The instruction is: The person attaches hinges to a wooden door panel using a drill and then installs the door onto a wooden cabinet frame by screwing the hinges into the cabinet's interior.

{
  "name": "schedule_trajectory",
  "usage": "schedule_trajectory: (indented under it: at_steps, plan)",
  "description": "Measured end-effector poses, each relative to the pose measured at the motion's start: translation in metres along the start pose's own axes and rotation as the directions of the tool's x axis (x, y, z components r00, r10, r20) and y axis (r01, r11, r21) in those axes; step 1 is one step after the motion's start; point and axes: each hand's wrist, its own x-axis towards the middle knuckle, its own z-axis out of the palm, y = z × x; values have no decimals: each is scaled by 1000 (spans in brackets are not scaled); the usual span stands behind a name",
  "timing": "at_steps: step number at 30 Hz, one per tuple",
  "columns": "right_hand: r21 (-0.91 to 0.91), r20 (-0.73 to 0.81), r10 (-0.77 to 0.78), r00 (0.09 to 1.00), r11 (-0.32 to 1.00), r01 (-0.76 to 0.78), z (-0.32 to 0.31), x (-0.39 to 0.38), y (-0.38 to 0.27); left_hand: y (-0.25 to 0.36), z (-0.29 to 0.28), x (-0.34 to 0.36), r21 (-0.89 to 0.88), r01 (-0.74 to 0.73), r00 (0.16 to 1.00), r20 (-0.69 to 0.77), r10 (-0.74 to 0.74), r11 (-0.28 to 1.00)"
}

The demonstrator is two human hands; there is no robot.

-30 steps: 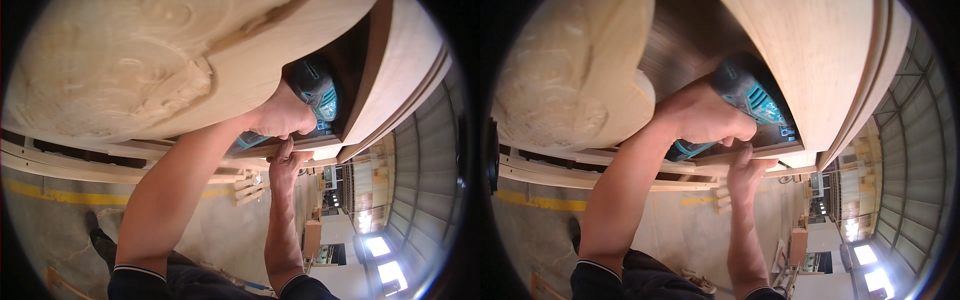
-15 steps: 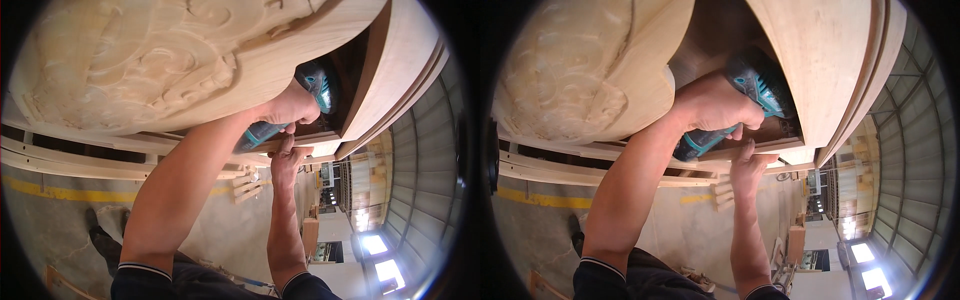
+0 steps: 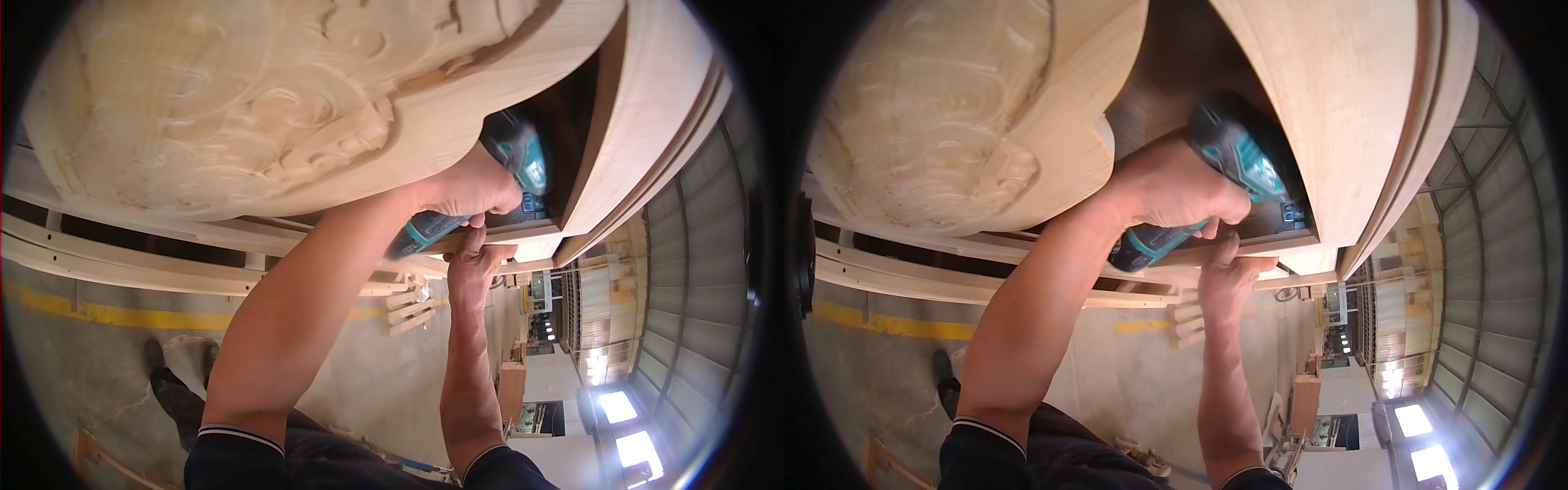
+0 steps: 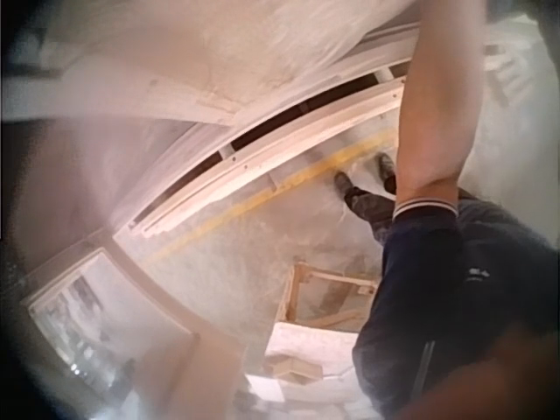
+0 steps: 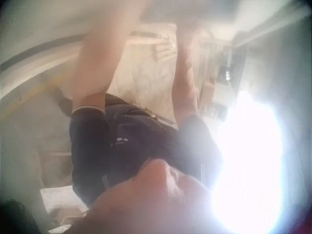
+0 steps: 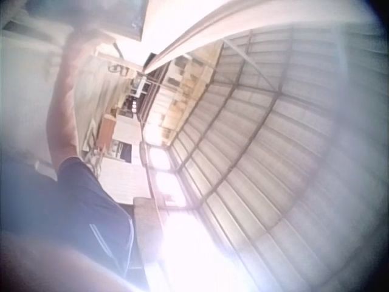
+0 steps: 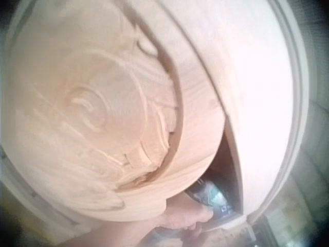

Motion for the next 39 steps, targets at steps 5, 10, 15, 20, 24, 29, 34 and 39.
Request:
schedule_trajectory:
  at_steps: [5,10,15,20,24,29,34,39]
  plan:
    - [-11,-10,34,999,999,-34,-5,-2,10,-28,9,12,33,68,997,-29,-67,997]
    - [59,3,-187,982,981,186,-12,-5,0,-30,24,-13,107,-13,999,-47,19,994]
    - [236,-27,-286,958,929,285,-3,-2,8,-62,40,-79,329,-309,900,-202,387,892]
    - [68,56,-216,975,975,212,3,-10,-17,-48,66,-193,96,52,934,-357,-15,994]
    - [490,137,-107,985,871,27,8,-41,26,-70,92,-300,195,130,845,-535,-5,972]
    - [319,204,-40,978,947,-28,12,-125,52,-112,150,-422,-5,68,520,-853,-40,998]
    - [376,545,-410,731,899,224,2,-209,88,-118,233,-494,-147,-191,327,-942,-78,971]
    - [660,702,-625,342,751,19,13,-339,-30,-105,275,-586,16,-287,208,-975,79,958]
